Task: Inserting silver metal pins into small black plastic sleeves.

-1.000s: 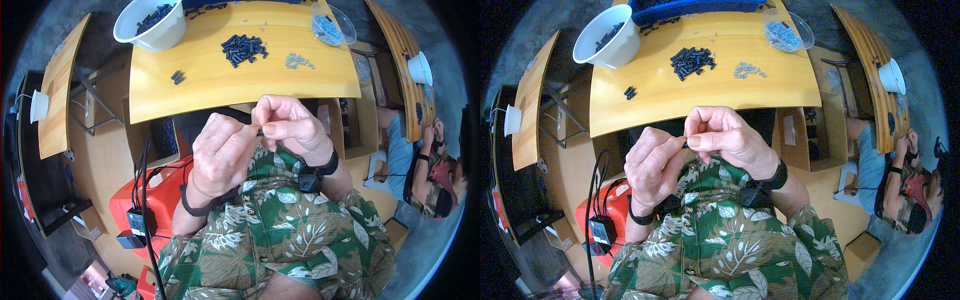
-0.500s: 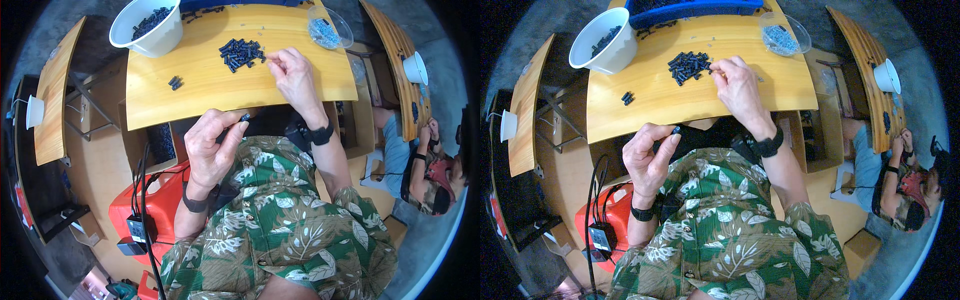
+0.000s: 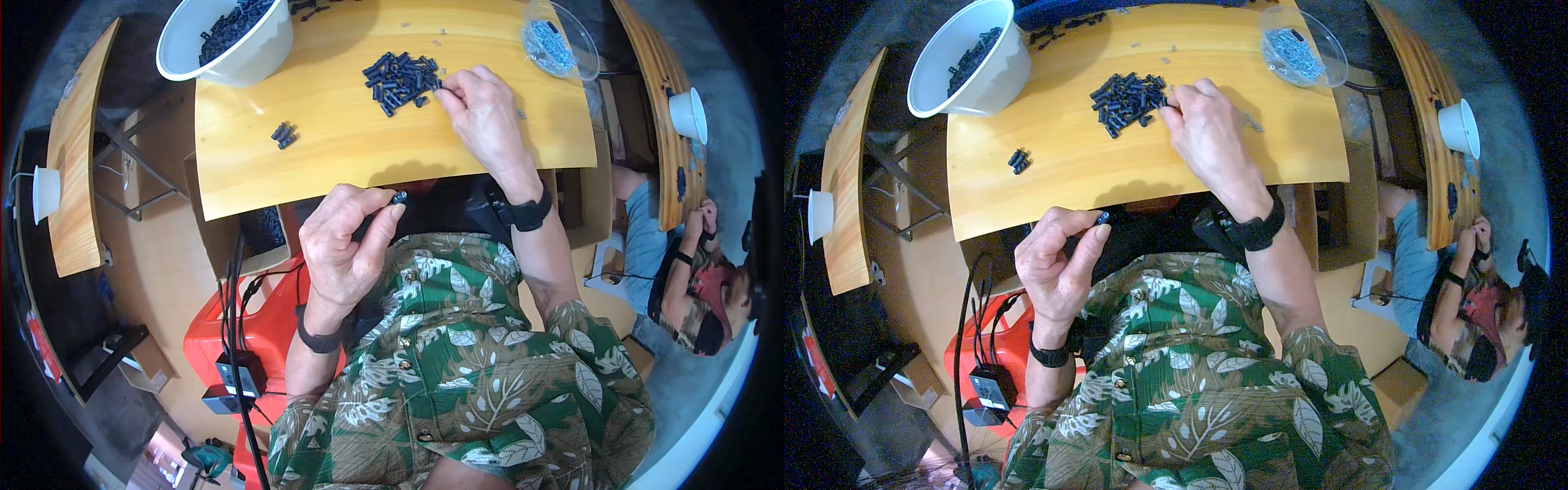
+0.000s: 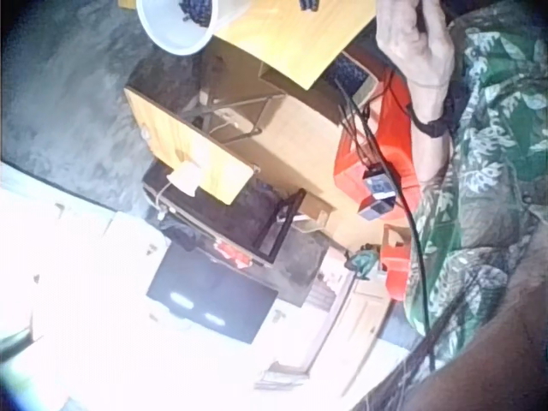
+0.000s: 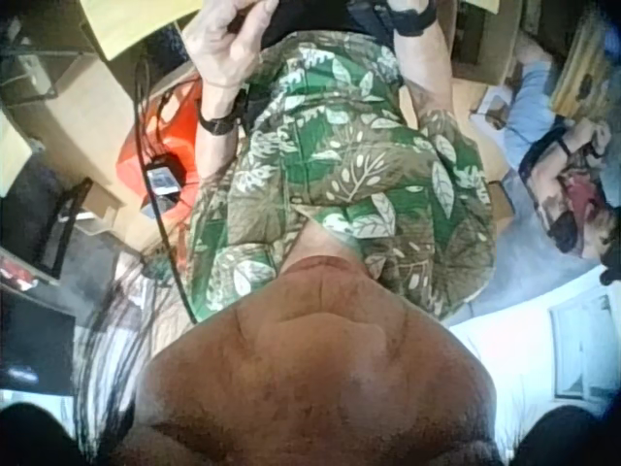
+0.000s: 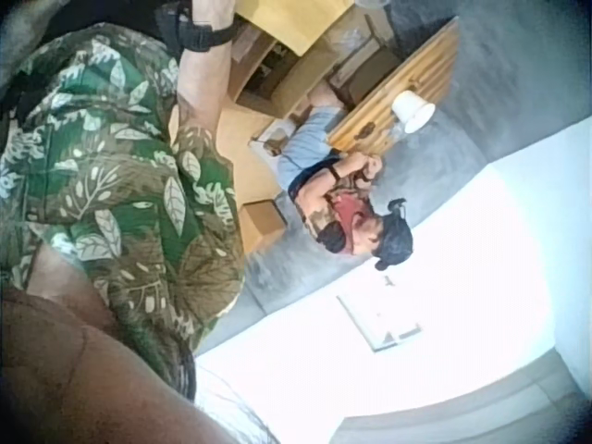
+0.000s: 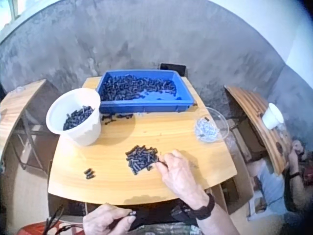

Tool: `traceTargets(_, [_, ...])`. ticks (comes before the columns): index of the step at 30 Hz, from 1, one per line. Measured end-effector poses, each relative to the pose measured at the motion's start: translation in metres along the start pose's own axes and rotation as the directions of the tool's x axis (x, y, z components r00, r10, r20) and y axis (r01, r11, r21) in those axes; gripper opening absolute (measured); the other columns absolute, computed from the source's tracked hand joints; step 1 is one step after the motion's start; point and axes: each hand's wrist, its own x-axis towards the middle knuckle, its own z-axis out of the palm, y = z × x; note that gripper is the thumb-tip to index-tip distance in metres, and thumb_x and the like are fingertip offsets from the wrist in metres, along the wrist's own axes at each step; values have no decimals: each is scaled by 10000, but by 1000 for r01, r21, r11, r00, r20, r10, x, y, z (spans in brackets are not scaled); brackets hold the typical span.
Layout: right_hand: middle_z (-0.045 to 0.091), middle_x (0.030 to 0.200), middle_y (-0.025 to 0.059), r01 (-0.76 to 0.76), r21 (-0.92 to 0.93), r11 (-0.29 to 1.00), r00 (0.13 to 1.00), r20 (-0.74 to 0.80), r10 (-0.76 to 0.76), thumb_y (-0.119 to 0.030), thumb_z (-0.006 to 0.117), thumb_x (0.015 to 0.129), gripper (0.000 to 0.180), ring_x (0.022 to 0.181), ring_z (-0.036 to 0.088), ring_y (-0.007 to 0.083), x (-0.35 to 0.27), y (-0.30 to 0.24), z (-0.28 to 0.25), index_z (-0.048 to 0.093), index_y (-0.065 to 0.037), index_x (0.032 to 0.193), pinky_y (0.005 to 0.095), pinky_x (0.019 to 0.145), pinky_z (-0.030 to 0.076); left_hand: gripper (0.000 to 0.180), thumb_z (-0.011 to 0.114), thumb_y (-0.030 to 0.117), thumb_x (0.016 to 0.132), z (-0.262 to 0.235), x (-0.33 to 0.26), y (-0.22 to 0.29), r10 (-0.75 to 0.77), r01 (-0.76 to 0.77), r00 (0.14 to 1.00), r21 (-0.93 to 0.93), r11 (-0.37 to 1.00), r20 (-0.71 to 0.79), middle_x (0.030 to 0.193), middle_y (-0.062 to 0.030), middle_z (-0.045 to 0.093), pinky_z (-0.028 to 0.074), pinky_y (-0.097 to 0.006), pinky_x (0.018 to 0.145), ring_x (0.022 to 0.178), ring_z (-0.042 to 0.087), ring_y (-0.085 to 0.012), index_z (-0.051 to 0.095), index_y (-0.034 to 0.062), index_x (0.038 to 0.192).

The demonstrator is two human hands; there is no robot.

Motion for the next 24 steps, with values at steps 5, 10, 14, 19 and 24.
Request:
traceTargets(5, [677,815,90,-391,470,791,920,213,328,-58,686,874,89,687,669,154,-7,-27,-25,663,28,880,299,591,534,130,752,-36,772,-2,11,-1,-39,40,999,-6,999,33,781,-90,680,477,-249,652,697,631,-158,702,-25,891])
traceTargets(10, [682,865,89,-587,779,220,807,540,240,-49,632,937,147,705,676,129,-21,-33,-46,661,55,1036,273,641,594,126,749,-36,779,2,29,-1,-88,90,992,-20,996,94,775,-90,673,476,-250,646,696,629,-155,705,-19,897])
traceTargets(14, [690,864,99,-658,750,68,736,623,264,-54,634,939,203,750,690,145,-24,-36,-52,662,53,1109,284,686,604,118,752,-29,784,5,45,-3,-93,101,981,-39,994,168,782,-86,671,476,-267,632,696,624,-161,705,-13,891])
traceTargets(19, [694,863,99,-625,781,19,755,598,267,-31,647,924,167,756,685,141,-22,-34,-53,677,41,1071,267,703,586,121,758,-22,784,11,65,-7,-93,111,967,-65,992,239,780,-83,667,466,-271,621,690,613,-163,694,-14,887])
traceTargets(24, [690,860,97,-581,814,-23,775,561,291,-9,666,903,141,733,675,140,-20,-34,-52,680,37,1036,254,671,567,123,759,-15,784,14,77,-13,-57,114,947,-166,979,317,805,-105,671,463,-288,636,699,607,-185,691,-17,886])
